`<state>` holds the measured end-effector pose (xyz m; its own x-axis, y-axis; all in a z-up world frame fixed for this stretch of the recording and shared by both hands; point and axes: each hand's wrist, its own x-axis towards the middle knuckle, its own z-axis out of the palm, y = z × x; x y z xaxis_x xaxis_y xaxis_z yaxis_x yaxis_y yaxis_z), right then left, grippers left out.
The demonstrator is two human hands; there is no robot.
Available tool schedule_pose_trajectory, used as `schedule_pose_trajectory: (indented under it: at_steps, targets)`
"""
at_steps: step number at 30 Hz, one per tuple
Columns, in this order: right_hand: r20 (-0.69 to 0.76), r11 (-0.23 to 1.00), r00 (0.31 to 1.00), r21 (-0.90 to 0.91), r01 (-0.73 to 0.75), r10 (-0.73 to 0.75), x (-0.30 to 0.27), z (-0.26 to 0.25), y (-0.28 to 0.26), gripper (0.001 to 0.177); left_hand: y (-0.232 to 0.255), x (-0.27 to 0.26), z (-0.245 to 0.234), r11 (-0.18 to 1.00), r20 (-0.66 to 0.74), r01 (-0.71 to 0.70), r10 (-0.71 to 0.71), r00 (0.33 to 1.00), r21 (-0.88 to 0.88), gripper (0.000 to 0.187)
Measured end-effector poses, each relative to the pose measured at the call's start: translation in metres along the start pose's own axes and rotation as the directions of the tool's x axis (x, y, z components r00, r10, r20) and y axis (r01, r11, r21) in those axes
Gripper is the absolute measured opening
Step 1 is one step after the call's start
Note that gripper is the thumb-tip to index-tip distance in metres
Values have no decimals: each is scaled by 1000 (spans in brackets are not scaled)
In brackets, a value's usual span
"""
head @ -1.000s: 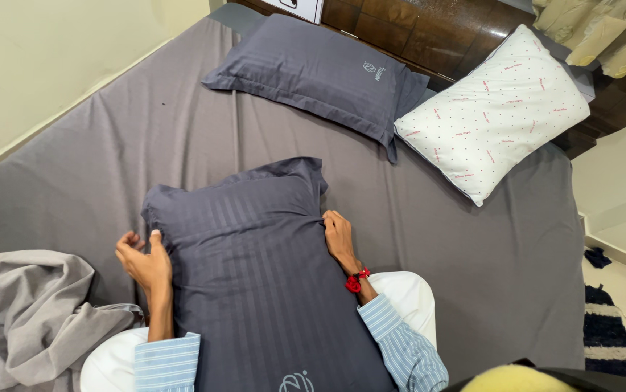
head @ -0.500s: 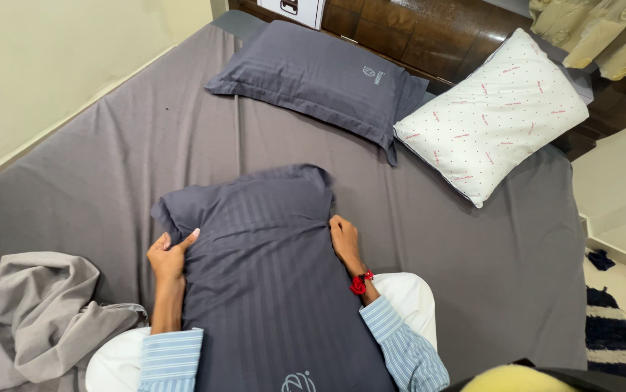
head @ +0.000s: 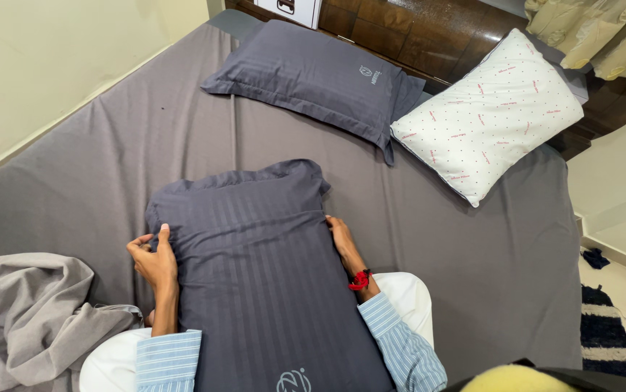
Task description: The person folds pillowcases and arranges pillows on a bed by hand.
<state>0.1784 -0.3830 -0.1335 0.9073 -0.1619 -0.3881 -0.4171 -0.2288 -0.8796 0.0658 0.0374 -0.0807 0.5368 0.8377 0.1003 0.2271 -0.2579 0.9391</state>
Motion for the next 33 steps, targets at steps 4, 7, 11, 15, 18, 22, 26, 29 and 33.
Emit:
schedule_pose_trajectory:
  at_steps: [4,7,11,15,18,22,26,29,33]
  targets:
    - [1,999,1000,-35,17,-17,-7,5,-5,55,-51,23,21,965,14,243,-243,970,-101,66]
    - [-19,996,996,-24,84,-85,-19,6,-17,47,-83,46,39,801,263,524,-460,848,-289,70]
    - [-138,973,968,-124,194,-211,-35,0,-28,43,-103,52,38,478,548,719,-467,694,-504,61]
    - [-181,930,917,26,367,-356,-61,0,-54,42,-93,46,38,434,695,732,-278,663,-525,47]
    - [-229,833,808,-21,554,-543,-87,-4,-78,39,-75,32,37,490,762,701,-107,639,-519,39]
    - [-89,566,562,-233,791,-822,-114,-9,-100,39,-56,25,32,479,800,786,-246,547,-390,39]
    - [-4,642,646,-104,759,-764,-120,-4,-109,23,-76,25,43,502,784,750,-204,586,-430,35]
    - [-83,679,675,-152,718,-733,-116,1,-105,16,-94,39,60,624,718,631,-155,678,-461,28]
    - [-91,606,600,-176,776,-795,-110,2,-99,15,-104,45,67,739,630,506,-143,763,-445,21]
